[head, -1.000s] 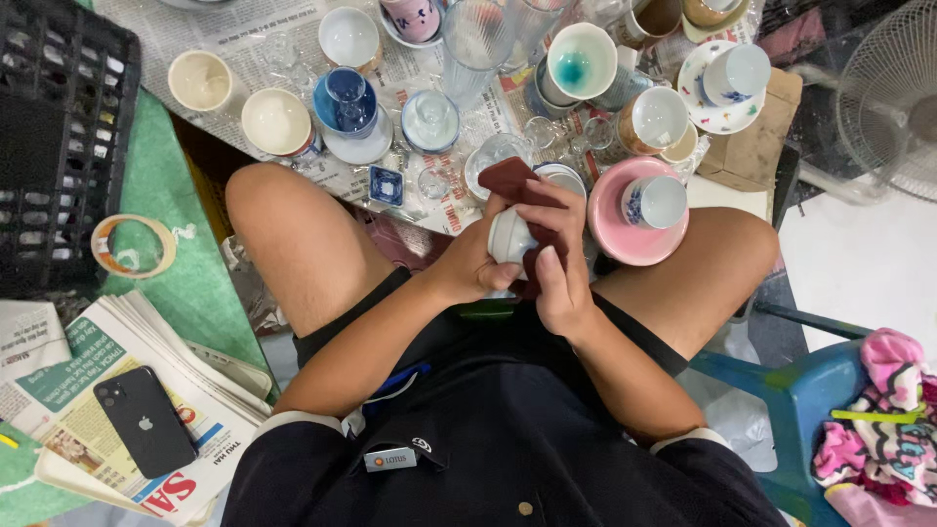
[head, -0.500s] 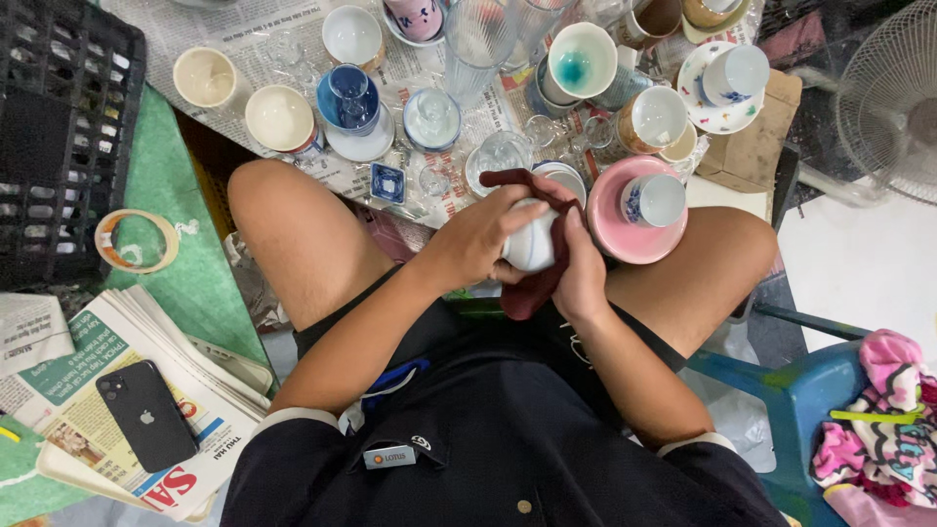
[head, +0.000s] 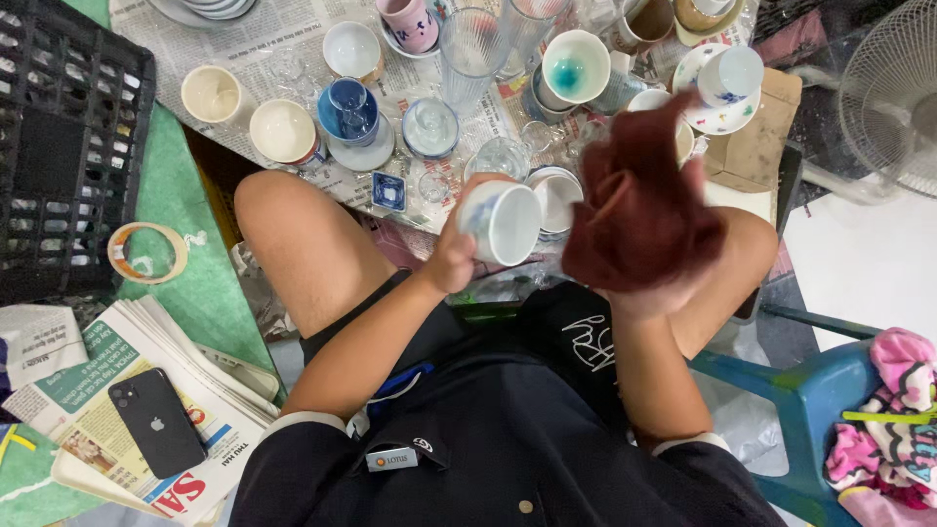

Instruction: The person sits cross-legged and wipes various ceramic bowls and cups with a brown cloth. They handle each item individually, wiping the exterior and interior surfaces before placing them back on the table.

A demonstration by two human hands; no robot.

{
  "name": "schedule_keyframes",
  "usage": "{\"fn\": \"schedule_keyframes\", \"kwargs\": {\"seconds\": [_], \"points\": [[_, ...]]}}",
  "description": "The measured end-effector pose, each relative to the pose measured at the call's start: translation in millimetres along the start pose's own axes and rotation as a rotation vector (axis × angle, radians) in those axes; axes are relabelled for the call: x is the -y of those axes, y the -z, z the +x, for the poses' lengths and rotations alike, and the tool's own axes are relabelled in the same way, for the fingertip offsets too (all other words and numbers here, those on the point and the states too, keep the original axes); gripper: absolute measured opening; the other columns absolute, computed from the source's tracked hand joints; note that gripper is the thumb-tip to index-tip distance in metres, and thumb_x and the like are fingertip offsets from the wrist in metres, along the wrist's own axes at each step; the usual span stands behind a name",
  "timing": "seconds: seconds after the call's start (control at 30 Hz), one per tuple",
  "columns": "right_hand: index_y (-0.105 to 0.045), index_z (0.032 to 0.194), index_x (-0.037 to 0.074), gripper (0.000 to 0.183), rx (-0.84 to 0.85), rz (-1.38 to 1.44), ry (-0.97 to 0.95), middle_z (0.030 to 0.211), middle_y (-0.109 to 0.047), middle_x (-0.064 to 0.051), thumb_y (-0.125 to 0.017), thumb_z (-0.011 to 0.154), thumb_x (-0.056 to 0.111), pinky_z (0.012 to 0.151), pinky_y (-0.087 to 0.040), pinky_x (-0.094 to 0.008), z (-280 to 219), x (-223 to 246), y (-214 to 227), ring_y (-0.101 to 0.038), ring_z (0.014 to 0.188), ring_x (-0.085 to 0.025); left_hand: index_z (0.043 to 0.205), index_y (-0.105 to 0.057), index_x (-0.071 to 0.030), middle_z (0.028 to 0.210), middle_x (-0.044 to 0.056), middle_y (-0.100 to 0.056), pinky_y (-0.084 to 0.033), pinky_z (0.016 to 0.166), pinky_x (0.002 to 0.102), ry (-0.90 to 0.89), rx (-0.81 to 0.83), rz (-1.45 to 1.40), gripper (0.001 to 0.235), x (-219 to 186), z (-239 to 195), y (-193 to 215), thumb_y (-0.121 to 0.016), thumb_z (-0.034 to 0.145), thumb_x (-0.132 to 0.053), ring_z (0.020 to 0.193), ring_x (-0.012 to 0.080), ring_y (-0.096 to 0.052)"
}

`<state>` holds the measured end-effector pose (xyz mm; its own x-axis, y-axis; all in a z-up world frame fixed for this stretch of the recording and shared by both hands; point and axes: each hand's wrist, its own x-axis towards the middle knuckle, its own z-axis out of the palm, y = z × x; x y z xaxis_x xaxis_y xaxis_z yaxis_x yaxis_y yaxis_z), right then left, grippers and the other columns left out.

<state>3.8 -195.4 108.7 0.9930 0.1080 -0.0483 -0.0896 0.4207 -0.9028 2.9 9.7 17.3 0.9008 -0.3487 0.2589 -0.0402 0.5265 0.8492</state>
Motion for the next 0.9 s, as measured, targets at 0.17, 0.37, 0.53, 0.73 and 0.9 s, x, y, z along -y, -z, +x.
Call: {"fn": "schedule_keyframes", "kwargs": {"seconds": [0.17, 0.37, 0.53, 0.73, 0.9], "points": [[-0.054, 0.133, 0.011, 0.07, 0.43, -1.324, 0.949, 0.138, -0.049, -0.024, -0.071, 0.075, 0.047, 0.109, -0.036, -0.056, -1, 3, -31, -0.043, 0.131, -0.046, 0.15, -0.036, -0.002, 0.141, 0.015, -0.052, -0.048, 0.111, 0.039, 0.209, 0.024, -0.204, 0.076, 21, -2, -9, -0.025, 0.107, -0.064, 0.132, 0.0251, -0.056], [-0.056, 0.137, 0.003, 0.056, 0.321, -1.177, 0.719, 0.138, -0.054, -0.021, -0.064, 0.093, 0.037, 0.117, -0.04, -0.055, -10, -10, -43, -0.052, 0.134, -0.045, 0.157, -0.032, -0.001, 0.148, 0.015, -0.052, -0.046, 0.114, 0.038, 0.26, -0.007, 0.184, 0.082, 29, -17, -9, -0.009, 0.106, -0.061, 0.139, 0.0251, -0.053], [-0.055, 0.135, 0.001, 0.046, 0.236, -0.985, 0.651, 0.141, -0.052, -0.022, -0.05, 0.103, 0.032, 0.123, -0.037, -0.053, -12, -29, -32, -0.049, 0.139, -0.041, 0.139, -0.052, 0.001, 0.125, 0.016, -0.065, -0.05, 0.108, 0.04, 0.103, 0.0, 0.256, 0.084, 34, -14, -8, -0.026, 0.107, -0.072, 0.119, 0.0251, -0.063], [-0.045, 0.145, -0.001, 0.052, 0.175, -0.681, 0.475, 0.158, -0.037, -0.022, -0.04, 0.11, 0.038, 0.131, -0.029, -0.049, -17, -46, -25, -0.035, 0.154, -0.036, 0.143, -0.041, 0.001, 0.122, 0.019, -0.067, -0.055, 0.096, 0.04, 0.004, -0.027, 0.555, 0.101, 9, -8, -11, -0.037, 0.093, -0.087, 0.115, 0.0333, -0.07], [-0.042, 0.15, -0.002, 0.06, 0.081, -0.538, 0.348, 0.165, -0.036, -0.02, -0.033, 0.113, 0.044, 0.134, -0.022, -0.047, -16, -51, -20, -0.033, 0.158, -0.034, 0.151, -0.038, -0.003, 0.133, 0.019, -0.064, -0.052, 0.102, 0.043, -0.049, 0.037, 0.721, 0.107, -5, 2, -11, -0.05, 0.085, -0.086, 0.125, 0.0366, -0.066]]}}
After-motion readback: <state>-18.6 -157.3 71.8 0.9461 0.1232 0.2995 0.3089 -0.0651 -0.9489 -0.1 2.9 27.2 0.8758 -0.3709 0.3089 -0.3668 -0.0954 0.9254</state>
